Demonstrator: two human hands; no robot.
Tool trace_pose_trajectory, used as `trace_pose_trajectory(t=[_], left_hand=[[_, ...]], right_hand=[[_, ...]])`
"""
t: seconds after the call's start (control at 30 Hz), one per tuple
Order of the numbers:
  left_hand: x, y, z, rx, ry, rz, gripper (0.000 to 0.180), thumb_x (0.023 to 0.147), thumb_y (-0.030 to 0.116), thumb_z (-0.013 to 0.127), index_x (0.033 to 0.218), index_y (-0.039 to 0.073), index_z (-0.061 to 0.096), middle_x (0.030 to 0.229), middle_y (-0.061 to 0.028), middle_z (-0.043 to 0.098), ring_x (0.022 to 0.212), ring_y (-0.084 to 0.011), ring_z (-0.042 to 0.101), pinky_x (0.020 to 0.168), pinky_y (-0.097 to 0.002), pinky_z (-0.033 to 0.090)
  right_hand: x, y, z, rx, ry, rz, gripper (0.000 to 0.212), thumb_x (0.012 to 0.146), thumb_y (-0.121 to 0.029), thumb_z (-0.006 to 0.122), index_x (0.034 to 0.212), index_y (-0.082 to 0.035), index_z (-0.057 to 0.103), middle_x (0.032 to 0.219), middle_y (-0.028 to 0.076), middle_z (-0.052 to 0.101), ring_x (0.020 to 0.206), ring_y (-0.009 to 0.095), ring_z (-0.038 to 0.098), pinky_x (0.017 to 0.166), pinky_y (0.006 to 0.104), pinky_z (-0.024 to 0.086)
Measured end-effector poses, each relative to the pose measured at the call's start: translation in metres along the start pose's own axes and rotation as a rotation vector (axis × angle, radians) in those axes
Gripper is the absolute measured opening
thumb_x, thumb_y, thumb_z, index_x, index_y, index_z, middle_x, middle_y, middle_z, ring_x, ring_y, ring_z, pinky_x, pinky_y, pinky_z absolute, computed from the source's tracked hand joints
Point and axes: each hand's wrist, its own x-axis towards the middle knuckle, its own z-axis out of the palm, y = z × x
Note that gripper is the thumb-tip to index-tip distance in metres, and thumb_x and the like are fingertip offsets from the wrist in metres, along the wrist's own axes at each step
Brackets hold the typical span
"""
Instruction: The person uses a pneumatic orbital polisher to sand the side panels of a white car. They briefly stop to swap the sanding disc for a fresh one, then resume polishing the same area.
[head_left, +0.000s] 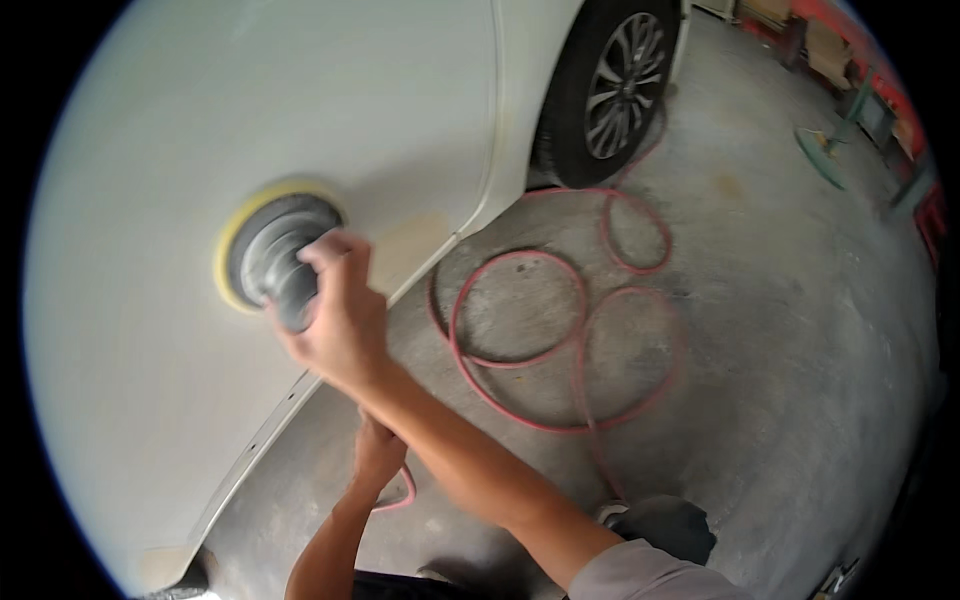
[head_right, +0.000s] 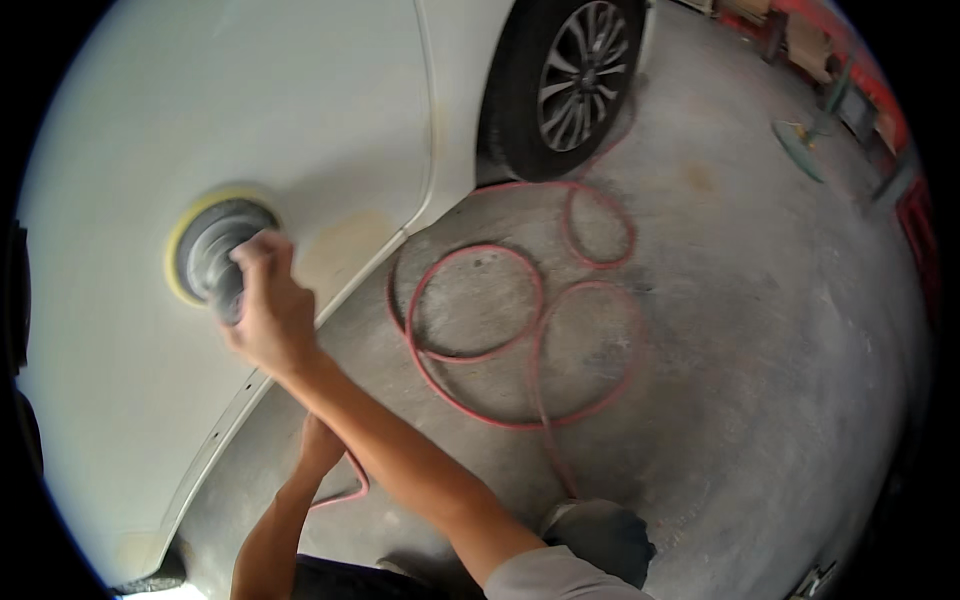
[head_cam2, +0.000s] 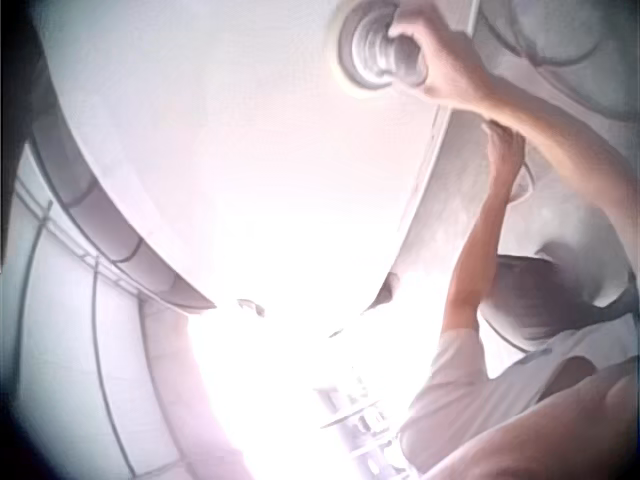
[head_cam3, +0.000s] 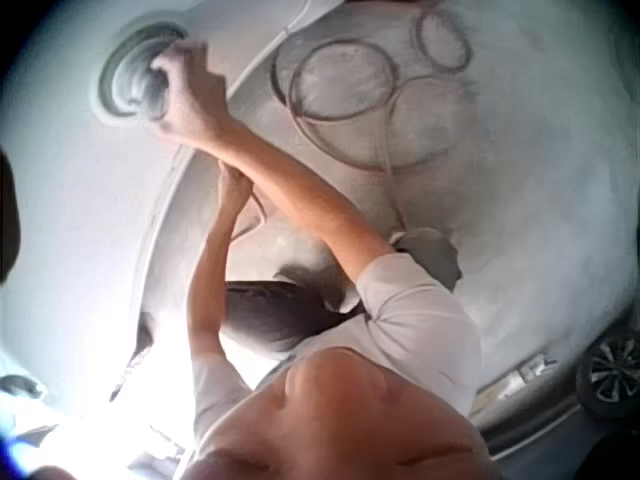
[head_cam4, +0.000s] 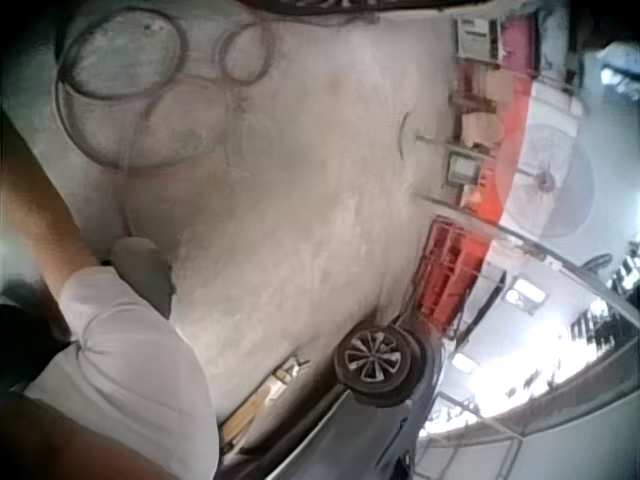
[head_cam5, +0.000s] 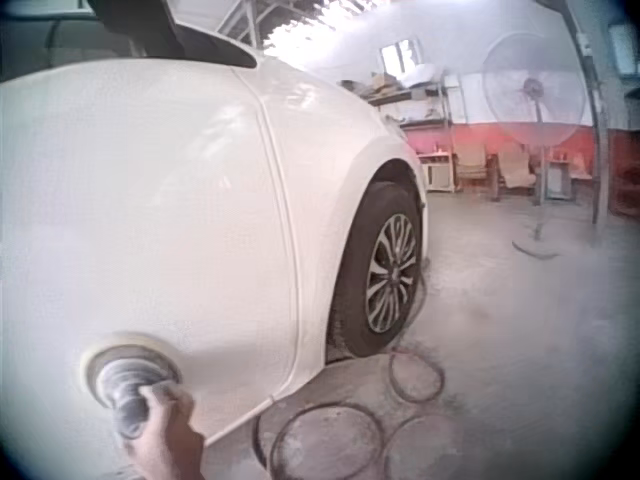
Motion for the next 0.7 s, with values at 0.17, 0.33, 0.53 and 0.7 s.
trace_pose_trajectory(t=[0.17, 0.33, 0.53, 0.7], left_hand=[[-0.008, 0.001, -0.02, 0.0, 0.057, -0.1, 0.047, 0.084, 0.017, 0.074, 0.117, -0.001, 0.046, 0.079, -0.0106, 0.057, 0.069, -0.0277, 0.06, 0.064, -0.0432, 0.048], [-0.026, -0.002, -0.044, 0.037, 0.01, -0.165, 0.048, 0.084, 0.017, 0.074, 0.119, 0.0, 0.046, 0.095, -0.0141, 0.059, 0.086, -0.0298, 0.062, 0.076, -0.0427, 0.05], [-0.033, -0.024, -0.056, 0.124, 0.113, -0.08, 0.047, 0.086, 0.018, 0.073, 0.119, -0.002, 0.046, 0.098, -0.0144, 0.059, 0.092, -0.0297, 0.061, 0.08, -0.0415, 0.05], [-0.041, -0.036, -0.055, 0.067, 0.12, -0.146, 0.05, 0.086, 0.021, 0.074, 0.121, 0.0, 0.047, 0.1, -0.0149, 0.062, 0.09, -0.0301, 0.063, 0.079, -0.0415, 0.051]], right_hand=[[0.039, 0.052, -0.032, -0.001, 0.231, 0.286, 0.063, 0.085, -0.025, 0.08, 0.122, 0.006, 0.039, 0.114, 0.019, 0.052, 0.086, 0.023, 0.059, 0.074, 0.0355, 0.051], [0.016, 0.052, -0.02, 0.177, 0.46, 0.356, 0.065, 0.088, -0.022, 0.077, 0.126, 0.007, 0.034, 0.117, 0.026, 0.049, 0.105, 0.03, 0.059, 0.087, 0.0402, 0.052], [0.0, 0.033, 0.006, 0.039, 0.355, 0.174, 0.064, 0.087, -0.021, 0.078, 0.125, 0.007, 0.036, 0.114, 0.021, 0.05, 0.098, 0.026, 0.06, 0.08, 0.0366, 0.052], [-0.005, 0.018, 0.021, 0.149, 0.406, 0.11, 0.063, 0.086, -0.019, 0.079, 0.125, 0.007, 0.036, 0.114, 0.022, 0.049, 0.098, 0.026, 0.059, 0.081, 0.0367, 0.052]])
